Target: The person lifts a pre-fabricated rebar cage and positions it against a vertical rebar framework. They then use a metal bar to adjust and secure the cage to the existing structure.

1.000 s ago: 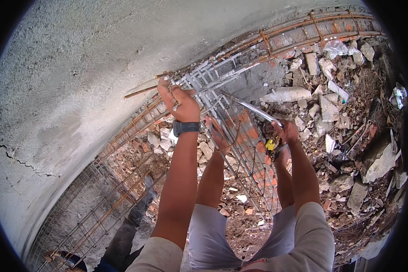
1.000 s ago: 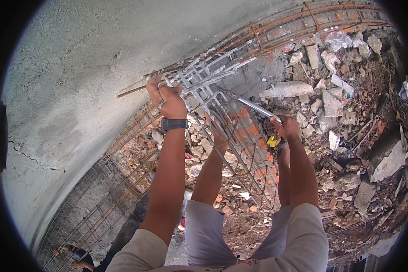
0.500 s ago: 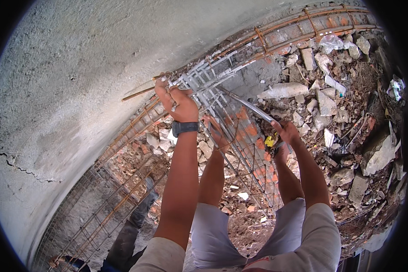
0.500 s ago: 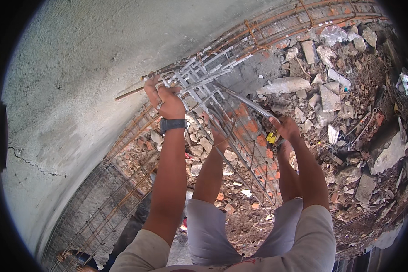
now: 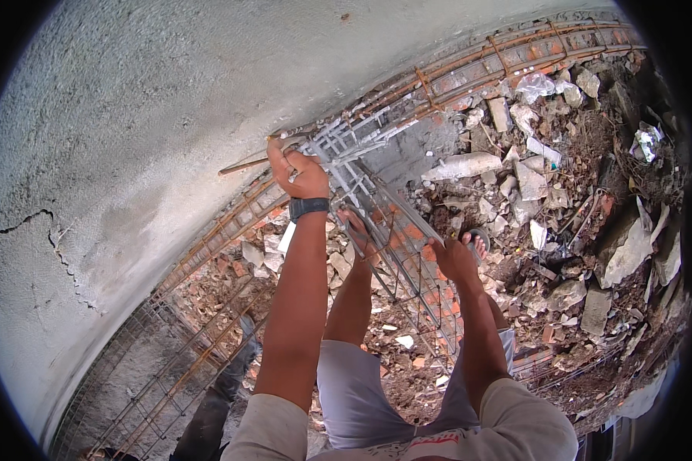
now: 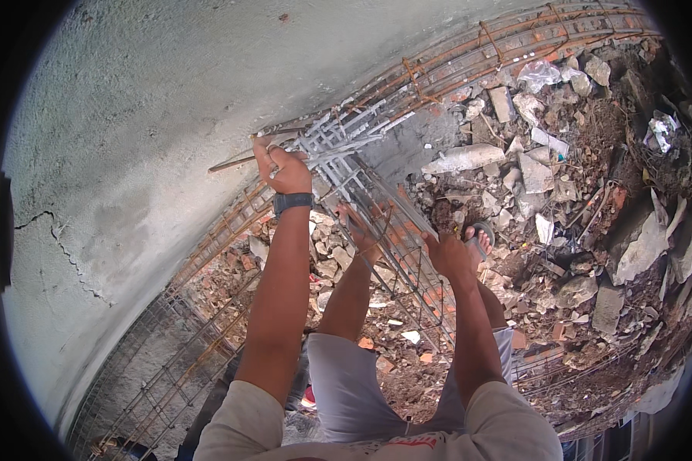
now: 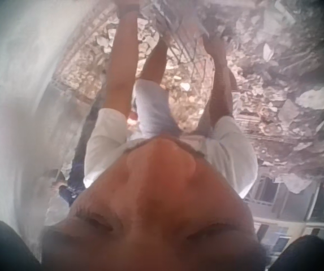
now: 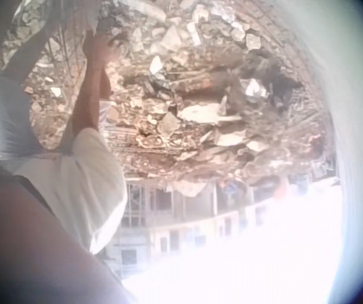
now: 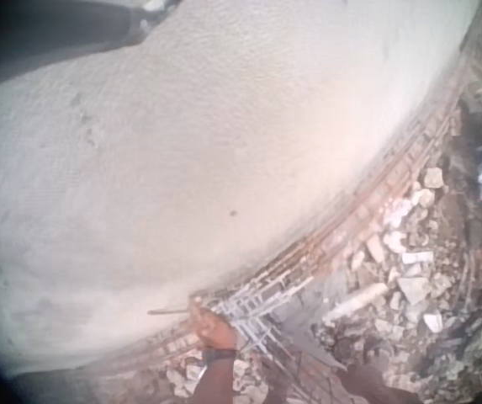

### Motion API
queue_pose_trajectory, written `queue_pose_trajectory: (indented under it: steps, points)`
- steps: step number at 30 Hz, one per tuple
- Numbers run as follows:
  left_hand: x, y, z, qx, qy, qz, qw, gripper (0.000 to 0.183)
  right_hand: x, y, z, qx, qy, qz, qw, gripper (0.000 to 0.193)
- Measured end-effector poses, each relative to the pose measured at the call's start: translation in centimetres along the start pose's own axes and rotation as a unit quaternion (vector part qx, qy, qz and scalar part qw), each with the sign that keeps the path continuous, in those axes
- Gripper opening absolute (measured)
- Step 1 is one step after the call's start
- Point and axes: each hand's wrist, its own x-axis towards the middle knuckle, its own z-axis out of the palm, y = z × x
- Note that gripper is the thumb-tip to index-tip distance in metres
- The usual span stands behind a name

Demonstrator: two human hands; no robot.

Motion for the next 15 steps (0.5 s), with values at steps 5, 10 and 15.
queue_pose_trajectory:
  steps: [5, 10, 15]
  points:
    - [-0.8, 1.3, -0.1, 0.028, -0.024, 0.018, 0.999, 0.027, 0.7, 0.6, 0.1, 0.001, -0.005, 0.016, 1.0, 0.068]
    - [-1.9, 0.9, -2.8, 0.12, -0.077, 0.073, 0.987, 0.05, 3.0, 0.1, -3.9, -0.077, -0.03, 0.016, 0.996, 0.085]
    - [-6.6, 5.4, -7.1, 0.07, -0.135, 0.043, 0.987, 0.064, 6.1, 5.4, -0.8, -0.105, 0.042, -0.058, 0.992, 0.084]
